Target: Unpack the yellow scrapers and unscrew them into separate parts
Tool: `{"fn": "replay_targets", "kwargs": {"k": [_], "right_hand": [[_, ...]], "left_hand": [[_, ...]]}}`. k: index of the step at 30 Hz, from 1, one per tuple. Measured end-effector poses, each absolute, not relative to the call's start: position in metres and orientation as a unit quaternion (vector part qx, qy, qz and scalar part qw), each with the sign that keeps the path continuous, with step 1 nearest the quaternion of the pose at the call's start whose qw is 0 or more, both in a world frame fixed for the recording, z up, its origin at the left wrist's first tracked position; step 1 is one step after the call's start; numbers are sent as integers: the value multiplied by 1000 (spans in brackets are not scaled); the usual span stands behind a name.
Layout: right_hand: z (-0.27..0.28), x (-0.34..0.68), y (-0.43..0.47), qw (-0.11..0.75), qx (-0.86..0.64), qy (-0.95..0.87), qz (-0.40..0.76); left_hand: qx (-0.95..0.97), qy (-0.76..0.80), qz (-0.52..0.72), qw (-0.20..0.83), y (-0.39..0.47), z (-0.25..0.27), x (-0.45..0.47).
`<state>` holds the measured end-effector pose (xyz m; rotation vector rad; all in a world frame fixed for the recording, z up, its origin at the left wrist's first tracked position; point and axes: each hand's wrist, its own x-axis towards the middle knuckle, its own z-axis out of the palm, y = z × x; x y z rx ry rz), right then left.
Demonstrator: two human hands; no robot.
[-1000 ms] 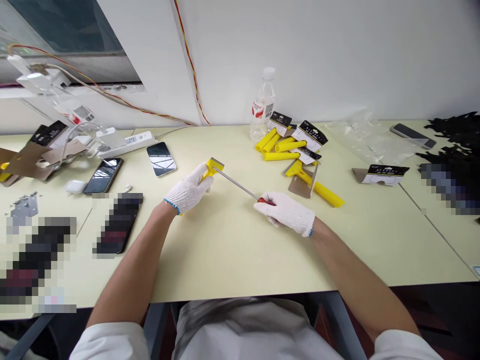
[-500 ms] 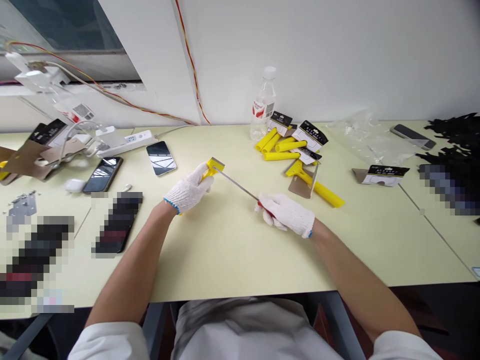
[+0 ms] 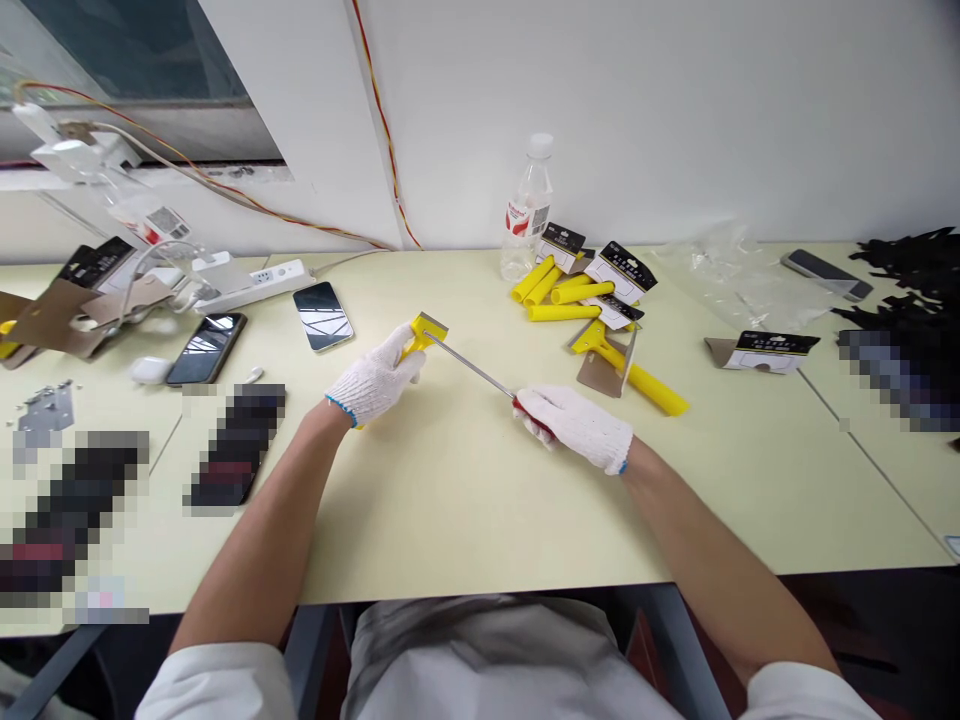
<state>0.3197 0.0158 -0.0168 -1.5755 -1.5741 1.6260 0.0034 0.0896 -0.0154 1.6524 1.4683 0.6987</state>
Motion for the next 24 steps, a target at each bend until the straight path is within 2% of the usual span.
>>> {"fn": "replay_targets", "kwargs": {"k": [4,11,19,24], "right_hand": [[-12,320,13,159,-580,-568,561],[-11,316,13,234,-520,-557,603],[-25,323,15,221,-496,-545,639],[-14,319,11,164,-531,-568,607]], "left_hand": [[667,571,266,398,92,-18,0],[682,566,258,385,90,-19,-3],[700,573,236,356,88,-15,-4],[697,579,220,362,87,-11,-2]]}}
